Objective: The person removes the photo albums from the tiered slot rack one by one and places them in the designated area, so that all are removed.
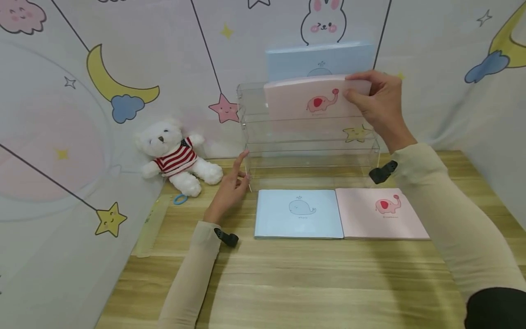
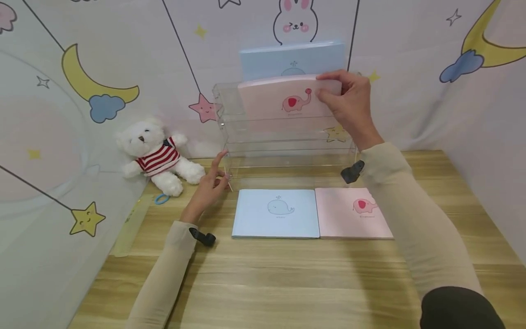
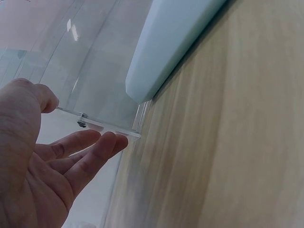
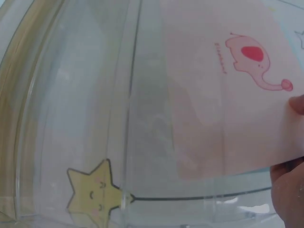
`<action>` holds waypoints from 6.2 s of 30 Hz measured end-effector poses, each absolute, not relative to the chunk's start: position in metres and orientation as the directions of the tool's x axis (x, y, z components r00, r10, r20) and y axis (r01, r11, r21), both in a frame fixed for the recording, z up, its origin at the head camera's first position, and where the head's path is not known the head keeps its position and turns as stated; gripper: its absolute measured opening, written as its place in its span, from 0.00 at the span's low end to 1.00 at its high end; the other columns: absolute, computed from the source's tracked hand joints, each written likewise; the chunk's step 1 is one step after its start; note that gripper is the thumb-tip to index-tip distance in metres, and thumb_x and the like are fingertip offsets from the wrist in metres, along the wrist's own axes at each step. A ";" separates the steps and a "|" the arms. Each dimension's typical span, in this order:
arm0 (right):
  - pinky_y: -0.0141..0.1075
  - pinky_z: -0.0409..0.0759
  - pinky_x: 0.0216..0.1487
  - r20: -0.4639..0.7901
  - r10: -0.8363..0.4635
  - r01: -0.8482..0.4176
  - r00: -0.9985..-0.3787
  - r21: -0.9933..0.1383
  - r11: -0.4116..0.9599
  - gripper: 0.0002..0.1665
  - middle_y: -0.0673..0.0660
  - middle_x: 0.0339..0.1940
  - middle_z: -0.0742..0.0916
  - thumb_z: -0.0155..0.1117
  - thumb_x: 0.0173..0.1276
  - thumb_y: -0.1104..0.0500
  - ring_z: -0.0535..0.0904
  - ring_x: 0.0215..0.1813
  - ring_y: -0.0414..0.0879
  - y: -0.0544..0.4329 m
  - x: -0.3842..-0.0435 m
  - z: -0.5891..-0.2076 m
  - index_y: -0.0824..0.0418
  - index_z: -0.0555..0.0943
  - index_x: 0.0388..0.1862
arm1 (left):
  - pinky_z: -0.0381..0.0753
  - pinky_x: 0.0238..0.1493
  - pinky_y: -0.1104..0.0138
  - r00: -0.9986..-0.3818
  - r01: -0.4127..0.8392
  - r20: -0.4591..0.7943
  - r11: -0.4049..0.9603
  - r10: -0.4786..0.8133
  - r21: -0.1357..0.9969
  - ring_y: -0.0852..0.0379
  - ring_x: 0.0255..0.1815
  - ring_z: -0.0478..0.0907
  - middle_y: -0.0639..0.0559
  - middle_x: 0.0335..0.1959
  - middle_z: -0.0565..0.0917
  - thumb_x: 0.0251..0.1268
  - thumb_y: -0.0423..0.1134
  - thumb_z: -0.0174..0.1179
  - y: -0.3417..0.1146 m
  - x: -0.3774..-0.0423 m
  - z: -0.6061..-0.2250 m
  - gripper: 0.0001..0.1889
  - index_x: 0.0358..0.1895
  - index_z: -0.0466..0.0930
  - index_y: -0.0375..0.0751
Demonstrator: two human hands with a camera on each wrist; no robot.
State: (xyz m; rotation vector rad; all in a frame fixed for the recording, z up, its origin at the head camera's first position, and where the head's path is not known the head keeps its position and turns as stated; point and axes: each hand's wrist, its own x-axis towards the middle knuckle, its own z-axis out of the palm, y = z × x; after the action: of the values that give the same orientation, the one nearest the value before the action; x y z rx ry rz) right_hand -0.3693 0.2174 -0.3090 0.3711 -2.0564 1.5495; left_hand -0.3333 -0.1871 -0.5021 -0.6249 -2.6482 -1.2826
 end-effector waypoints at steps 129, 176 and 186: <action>0.46 0.91 0.39 -0.009 -0.259 0.103 -0.966 -0.930 -0.353 0.22 0.50 0.45 0.95 0.57 0.81 0.72 0.95 0.41 0.47 0.212 -0.170 -0.432 0.47 0.87 0.56 | 0.81 0.34 0.61 -0.883 0.461 0.303 0.540 0.359 0.704 0.48 0.26 0.87 0.38 0.43 0.90 0.87 0.39 0.50 -0.190 -0.336 -0.499 0.39 0.87 0.42 0.75; 0.46 0.92 0.48 -0.348 -0.283 0.406 -0.894 -0.896 -0.179 0.16 0.50 0.43 0.94 0.71 0.73 0.66 0.94 0.44 0.47 0.182 -0.156 -0.495 0.47 0.86 0.54 | 0.85 0.40 0.56 -0.893 0.442 0.286 0.553 0.349 0.706 0.47 0.33 0.91 0.37 0.49 0.90 0.88 0.42 0.49 -0.189 -0.335 -0.499 0.38 0.87 0.41 0.78; 0.50 0.92 0.43 -0.358 -0.148 0.366 -0.922 -0.930 -0.030 0.21 0.55 0.40 0.93 0.75 0.70 0.65 0.94 0.40 0.50 0.178 -0.156 -0.500 0.61 0.83 0.61 | 0.85 0.41 0.56 -0.896 0.435 0.280 0.559 0.344 0.706 0.46 0.33 0.91 0.37 0.49 0.89 0.88 0.43 0.50 -0.188 -0.336 -0.499 0.37 0.87 0.42 0.78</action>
State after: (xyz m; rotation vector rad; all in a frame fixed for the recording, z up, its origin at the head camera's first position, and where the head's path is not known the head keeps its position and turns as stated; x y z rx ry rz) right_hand -0.1559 0.1778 -0.4999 -0.2892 -2.3968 2.5396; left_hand -0.3360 -0.1877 -0.4985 -0.6713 -2.6758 -1.2576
